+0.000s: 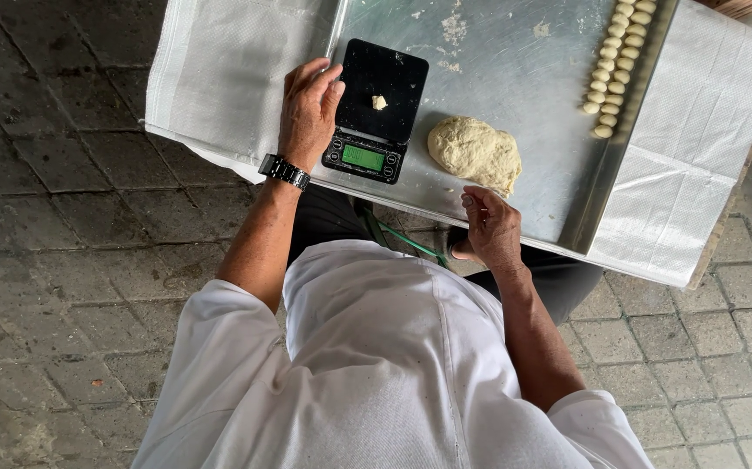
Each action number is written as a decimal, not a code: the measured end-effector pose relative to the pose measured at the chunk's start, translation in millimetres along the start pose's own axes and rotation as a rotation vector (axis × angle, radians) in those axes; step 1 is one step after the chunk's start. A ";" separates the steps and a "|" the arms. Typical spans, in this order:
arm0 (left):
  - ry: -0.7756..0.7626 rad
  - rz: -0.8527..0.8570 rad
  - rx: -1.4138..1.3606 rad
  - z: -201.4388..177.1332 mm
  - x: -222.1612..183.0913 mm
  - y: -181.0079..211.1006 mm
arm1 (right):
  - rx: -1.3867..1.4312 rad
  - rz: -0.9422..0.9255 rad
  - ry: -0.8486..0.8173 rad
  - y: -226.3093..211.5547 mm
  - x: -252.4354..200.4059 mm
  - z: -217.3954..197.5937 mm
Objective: The person is portioning a large mass of dough into smaller pieces by weighing them on a digital scale and rolling them into uniform balls.
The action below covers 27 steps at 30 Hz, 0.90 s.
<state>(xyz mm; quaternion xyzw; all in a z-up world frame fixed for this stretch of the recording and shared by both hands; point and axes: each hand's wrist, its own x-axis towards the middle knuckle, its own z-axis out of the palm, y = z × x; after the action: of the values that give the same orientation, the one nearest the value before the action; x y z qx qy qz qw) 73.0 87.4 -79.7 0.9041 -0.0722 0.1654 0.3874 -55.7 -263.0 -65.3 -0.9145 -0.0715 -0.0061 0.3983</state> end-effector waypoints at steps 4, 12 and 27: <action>0.000 0.005 0.002 2.0 -0.3 0.4 | 0.021 0.030 0.000 0.5 -0.6 -0.2; -0.011 -0.008 -0.011 -3.9 -1.7 5.9 | -0.002 0.011 0.134 2.8 -1.4 -11.7; -0.011 0.100 -0.080 10.8 -18.6 62.9 | -0.288 0.293 0.051 49.3 20.0 -32.7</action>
<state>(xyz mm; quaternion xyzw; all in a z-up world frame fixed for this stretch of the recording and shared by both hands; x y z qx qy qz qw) 41.9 36.2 -50.7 0.8841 -0.1261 0.1765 0.4139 -27.7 -317.5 -77.5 -0.9622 0.0743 0.0184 0.2615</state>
